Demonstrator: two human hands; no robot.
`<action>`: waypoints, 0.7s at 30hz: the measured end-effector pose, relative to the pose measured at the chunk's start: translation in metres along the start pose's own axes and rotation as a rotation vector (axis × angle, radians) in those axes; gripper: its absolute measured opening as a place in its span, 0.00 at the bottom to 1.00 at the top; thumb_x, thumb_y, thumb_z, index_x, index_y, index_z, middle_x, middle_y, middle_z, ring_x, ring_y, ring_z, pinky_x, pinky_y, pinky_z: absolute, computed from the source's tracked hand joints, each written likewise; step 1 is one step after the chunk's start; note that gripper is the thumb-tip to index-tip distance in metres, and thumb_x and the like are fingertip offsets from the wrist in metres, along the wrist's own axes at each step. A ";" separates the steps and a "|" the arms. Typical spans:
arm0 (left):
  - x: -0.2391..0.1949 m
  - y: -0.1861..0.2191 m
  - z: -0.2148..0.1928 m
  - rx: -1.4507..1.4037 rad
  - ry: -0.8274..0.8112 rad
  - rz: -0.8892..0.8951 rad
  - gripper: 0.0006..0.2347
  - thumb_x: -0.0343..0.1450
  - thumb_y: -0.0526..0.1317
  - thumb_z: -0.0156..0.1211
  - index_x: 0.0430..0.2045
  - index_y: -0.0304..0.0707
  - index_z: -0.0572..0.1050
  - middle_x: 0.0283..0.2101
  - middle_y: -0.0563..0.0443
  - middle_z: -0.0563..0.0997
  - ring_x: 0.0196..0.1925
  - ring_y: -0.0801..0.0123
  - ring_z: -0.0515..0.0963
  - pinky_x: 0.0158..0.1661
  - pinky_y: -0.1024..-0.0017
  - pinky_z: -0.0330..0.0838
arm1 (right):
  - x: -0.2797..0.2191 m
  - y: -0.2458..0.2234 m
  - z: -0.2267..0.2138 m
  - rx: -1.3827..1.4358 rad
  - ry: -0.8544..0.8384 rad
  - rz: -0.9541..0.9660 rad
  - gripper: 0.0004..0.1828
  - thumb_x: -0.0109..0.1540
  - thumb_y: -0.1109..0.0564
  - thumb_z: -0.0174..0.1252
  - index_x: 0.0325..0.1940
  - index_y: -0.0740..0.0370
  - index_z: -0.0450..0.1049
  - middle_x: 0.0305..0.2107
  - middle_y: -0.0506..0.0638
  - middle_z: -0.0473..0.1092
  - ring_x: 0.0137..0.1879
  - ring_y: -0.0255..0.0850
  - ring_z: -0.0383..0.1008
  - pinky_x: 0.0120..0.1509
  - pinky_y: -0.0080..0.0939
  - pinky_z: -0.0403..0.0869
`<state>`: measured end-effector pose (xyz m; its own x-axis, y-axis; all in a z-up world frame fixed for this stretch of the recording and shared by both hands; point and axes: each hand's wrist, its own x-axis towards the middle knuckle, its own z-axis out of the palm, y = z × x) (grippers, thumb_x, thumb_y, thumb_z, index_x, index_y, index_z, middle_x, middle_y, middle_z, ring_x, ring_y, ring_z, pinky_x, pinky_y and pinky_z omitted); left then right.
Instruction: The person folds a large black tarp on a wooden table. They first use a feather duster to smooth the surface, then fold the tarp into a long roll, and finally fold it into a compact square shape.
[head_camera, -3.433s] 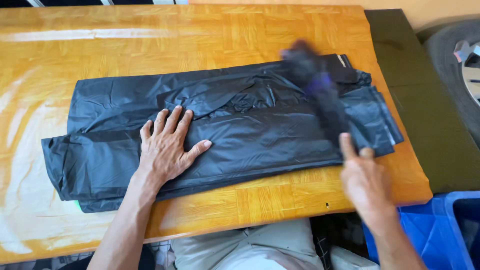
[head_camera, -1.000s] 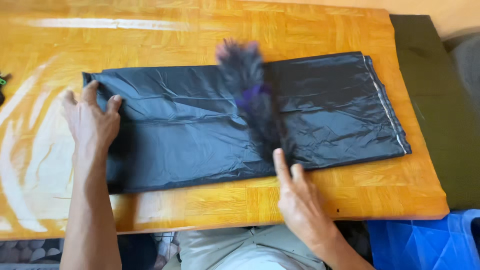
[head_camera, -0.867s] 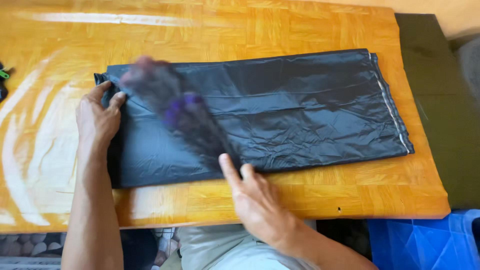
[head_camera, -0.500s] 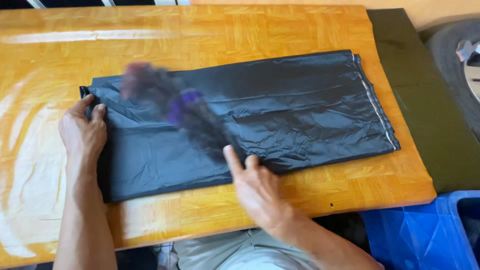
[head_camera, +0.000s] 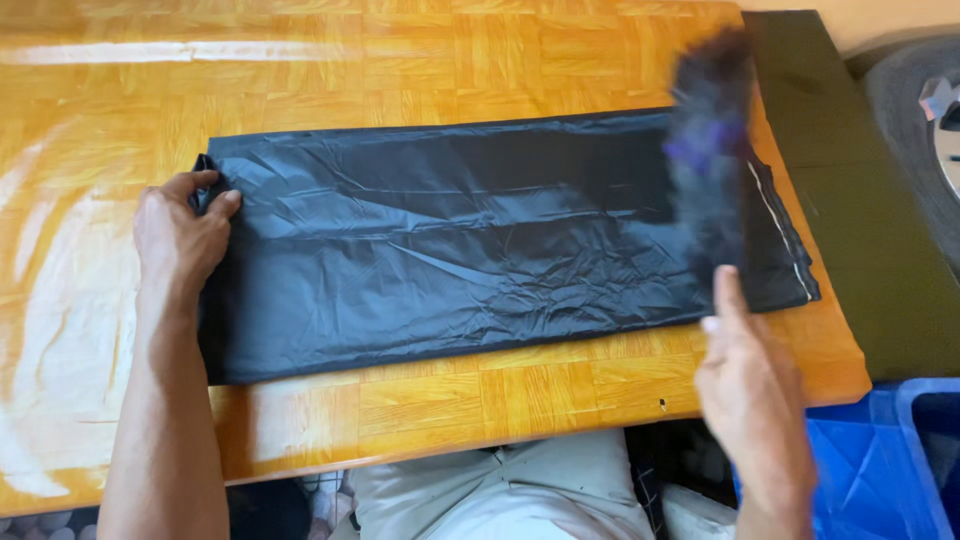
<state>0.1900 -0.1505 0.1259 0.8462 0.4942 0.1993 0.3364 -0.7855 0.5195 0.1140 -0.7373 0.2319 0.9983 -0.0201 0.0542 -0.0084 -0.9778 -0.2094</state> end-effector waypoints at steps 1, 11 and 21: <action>-0.002 -0.002 0.002 0.000 0.000 0.007 0.18 0.72 0.50 0.67 0.54 0.44 0.82 0.48 0.25 0.80 0.52 0.38 0.78 0.50 0.51 0.69 | -0.011 -0.023 0.006 0.002 0.004 0.005 0.47 0.57 0.70 0.47 0.83 0.58 0.54 0.52 0.59 0.76 0.47 0.66 0.75 0.48 0.66 0.72; -0.015 -0.013 0.026 -0.208 0.253 -0.054 0.08 0.80 0.47 0.67 0.40 0.48 0.78 0.35 0.52 0.72 0.38 0.67 0.74 0.41 0.70 0.69 | -0.065 -0.130 0.055 0.039 -0.567 -0.532 0.45 0.63 0.68 0.40 0.84 0.44 0.42 0.42 0.62 0.58 0.33 0.62 0.70 0.33 0.64 0.72; -0.020 -0.021 0.027 0.183 0.281 0.315 0.11 0.86 0.41 0.61 0.57 0.39 0.86 0.44 0.32 0.75 0.45 0.42 0.76 0.44 0.50 0.72 | 0.005 0.050 0.003 -0.200 -0.366 0.471 0.43 0.65 0.59 0.40 0.84 0.32 0.43 0.51 0.64 0.68 0.54 0.72 0.74 0.57 0.68 0.71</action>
<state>0.1771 -0.1542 0.0885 0.7826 0.2830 0.5545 0.1700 -0.9540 0.2469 0.1184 -0.7857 0.2191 0.8393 -0.4206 -0.3444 -0.4275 -0.9020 0.0597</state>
